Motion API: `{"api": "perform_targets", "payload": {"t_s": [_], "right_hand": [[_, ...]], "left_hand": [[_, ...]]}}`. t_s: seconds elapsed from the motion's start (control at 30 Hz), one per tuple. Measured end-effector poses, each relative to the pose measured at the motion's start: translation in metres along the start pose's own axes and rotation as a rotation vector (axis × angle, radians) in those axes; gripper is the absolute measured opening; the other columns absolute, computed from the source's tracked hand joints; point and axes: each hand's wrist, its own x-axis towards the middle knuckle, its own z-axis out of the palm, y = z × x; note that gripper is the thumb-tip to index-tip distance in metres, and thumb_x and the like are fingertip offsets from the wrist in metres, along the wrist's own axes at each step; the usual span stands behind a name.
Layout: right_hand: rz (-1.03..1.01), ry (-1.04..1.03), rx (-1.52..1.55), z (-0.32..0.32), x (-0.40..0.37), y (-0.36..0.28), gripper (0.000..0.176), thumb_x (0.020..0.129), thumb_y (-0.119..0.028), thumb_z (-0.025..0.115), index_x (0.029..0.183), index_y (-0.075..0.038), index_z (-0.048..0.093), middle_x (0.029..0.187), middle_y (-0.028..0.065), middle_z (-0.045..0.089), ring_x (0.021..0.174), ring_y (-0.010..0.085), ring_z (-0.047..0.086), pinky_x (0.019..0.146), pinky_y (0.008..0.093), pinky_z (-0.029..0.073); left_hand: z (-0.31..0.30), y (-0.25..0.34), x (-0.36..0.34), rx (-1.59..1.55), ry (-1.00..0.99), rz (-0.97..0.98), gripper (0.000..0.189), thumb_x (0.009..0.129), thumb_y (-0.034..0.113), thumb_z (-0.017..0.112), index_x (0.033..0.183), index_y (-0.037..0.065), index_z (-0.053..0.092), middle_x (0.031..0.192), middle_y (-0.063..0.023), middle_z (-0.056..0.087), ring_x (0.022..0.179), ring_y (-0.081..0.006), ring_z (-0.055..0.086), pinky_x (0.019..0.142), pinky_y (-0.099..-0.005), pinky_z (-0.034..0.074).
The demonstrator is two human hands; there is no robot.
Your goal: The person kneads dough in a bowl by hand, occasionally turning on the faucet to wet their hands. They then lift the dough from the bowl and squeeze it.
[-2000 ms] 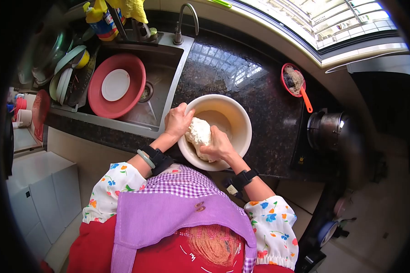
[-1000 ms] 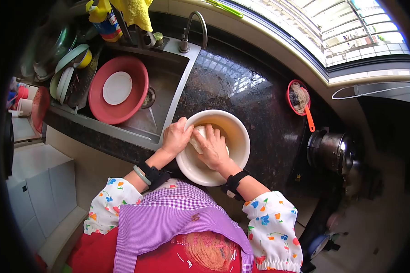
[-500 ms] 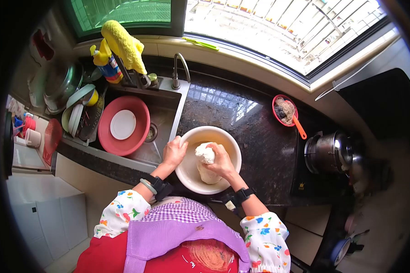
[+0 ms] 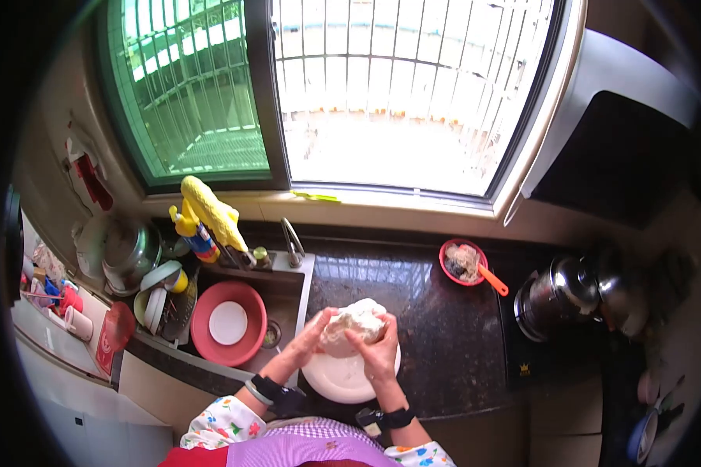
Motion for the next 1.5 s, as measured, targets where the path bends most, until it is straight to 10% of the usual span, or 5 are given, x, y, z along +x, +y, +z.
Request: {"api": "perform_targets", "payload": {"t_s": [0.23,0.47,0.83,1.17,1.5], "right_hand": [[-0.451,-0.220,-0.518,0.026,-0.032,-0.017,0.017,0.076,-0.009,0.070,0.072,-0.005,0.055,0.076,0.0043,0.053,0.071,0.0137,0.052,0.062,0.0279,0.041],[-0.374,-0.019,-0.445,0.027,-0.007,-0.028,0.014,0.083,-0.011,0.065,0.079,-0.003,0.055,0.070,0.0080,0.057,0.062,0.0166,0.056,0.057,0.0287,0.044],[0.374,-0.369,0.073,-0.049,0.023,-0.021,0.093,0.077,-0.074,0.040,0.143,-0.013,0.020,0.149,0.0086,0.013,0.139,0.0294,0.008,0.105,0.0584,0.011],[0.302,0.035,0.399,-0.013,-0.004,-0.001,0.058,0.072,0.003,0.069,0.122,-0.006,0.041,0.113,0.0090,0.056,0.100,0.0183,0.058,0.085,0.0329,0.050],[-0.045,-0.251,-0.217,0.004,-0.007,0.011,0.047,0.071,-0.018,0.073,0.109,-0.001,0.053,0.103,0.0120,0.062,0.095,0.0221,0.061,0.080,0.0328,0.048]], "left_hand": [[-0.010,-0.028,0.015,-0.637,-0.673,-0.173,0.075,0.086,0.065,0.037,0.131,0.006,0.040,0.122,-0.0084,0.054,0.108,-0.0188,0.054,0.097,-0.0351,0.042],[0.005,-0.080,0.013,-0.680,-0.288,0.093,0.038,0.091,0.030,0.051,0.122,0.009,0.049,0.114,-0.0053,0.057,0.102,-0.0162,0.057,0.085,-0.0297,0.049],[0.000,-0.003,-0.017,-0.453,-0.006,0.374,0.026,0.085,0.021,0.051,0.092,-0.001,0.062,0.086,-0.0078,0.064,0.073,-0.0143,0.062,0.065,-0.0281,0.052],[0.029,0.044,-0.054,0.837,-0.245,0.347,0.060,0.091,0.043,0.050,0.127,-0.004,0.040,0.120,-0.0203,0.049,0.113,-0.0294,0.049,0.098,-0.0365,0.036],[0.036,0.035,-0.019,0.811,0.127,0.785,0.068,0.063,0.040,0.081,0.113,0.003,0.053,0.111,-0.0181,0.051,0.102,-0.0290,0.054,0.087,-0.0363,0.045]]}}
